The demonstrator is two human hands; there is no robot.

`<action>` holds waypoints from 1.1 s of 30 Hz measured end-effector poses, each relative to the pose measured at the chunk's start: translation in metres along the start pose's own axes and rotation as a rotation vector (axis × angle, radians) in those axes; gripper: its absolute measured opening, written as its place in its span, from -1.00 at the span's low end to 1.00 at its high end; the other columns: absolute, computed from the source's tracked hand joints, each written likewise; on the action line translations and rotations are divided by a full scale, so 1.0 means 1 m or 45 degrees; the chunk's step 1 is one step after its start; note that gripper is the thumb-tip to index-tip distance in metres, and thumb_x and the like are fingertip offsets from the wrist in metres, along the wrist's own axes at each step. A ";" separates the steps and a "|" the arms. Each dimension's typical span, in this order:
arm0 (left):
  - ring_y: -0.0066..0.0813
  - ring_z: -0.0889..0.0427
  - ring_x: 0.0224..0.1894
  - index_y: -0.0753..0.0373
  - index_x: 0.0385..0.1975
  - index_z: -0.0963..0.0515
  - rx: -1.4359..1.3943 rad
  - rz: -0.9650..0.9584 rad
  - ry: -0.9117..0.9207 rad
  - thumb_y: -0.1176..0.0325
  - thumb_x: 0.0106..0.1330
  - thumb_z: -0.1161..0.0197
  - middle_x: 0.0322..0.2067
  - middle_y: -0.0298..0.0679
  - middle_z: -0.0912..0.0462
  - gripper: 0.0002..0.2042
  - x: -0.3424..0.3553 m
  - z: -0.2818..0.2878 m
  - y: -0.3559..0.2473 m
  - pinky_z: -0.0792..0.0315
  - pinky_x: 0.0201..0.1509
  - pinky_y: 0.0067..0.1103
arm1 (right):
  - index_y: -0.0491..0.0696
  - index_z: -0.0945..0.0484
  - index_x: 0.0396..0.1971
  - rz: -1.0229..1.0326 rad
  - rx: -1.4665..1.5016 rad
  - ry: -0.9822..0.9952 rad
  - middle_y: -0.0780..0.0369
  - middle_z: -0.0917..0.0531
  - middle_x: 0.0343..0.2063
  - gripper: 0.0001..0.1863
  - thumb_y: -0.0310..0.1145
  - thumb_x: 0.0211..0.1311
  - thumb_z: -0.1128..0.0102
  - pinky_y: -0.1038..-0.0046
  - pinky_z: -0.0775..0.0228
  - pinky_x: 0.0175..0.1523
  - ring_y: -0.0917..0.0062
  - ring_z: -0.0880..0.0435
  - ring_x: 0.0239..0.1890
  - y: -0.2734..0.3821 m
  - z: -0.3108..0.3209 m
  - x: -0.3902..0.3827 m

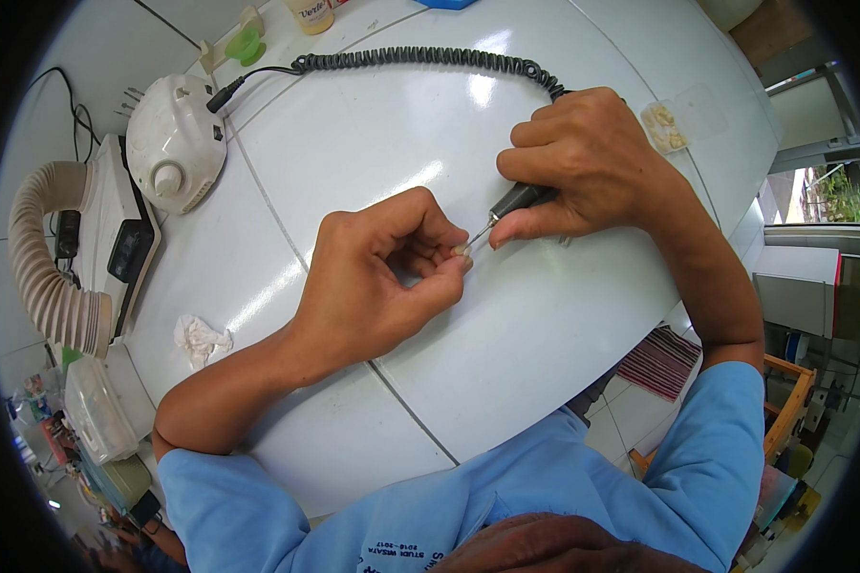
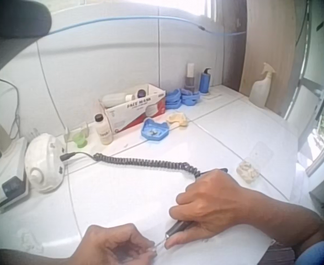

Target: The person sands a dental crown using a rotary tool.

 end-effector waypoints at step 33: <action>-0.71 -0.76 -0.21 0.41 -0.17 -0.71 -0.011 0.035 0.005 0.57 0.42 -0.51 -0.27 -0.31 -0.80 -0.89 0.001 0.000 0.001 -0.69 -0.05 -0.65 | 0.06 -0.59 -0.60 0.002 -0.011 0.012 0.34 -0.57 -0.66 -0.24 0.53 0.27 -0.43 0.20 -0.38 -0.47 0.29 -0.69 -0.55 0.000 0.000 0.000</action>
Point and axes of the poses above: each hand's wrist, its own x-axis towards the middle knuckle, its own z-axis out of the back of the hand, y = z × x, the point moved 8 cm from there along x, towards the middle knuckle
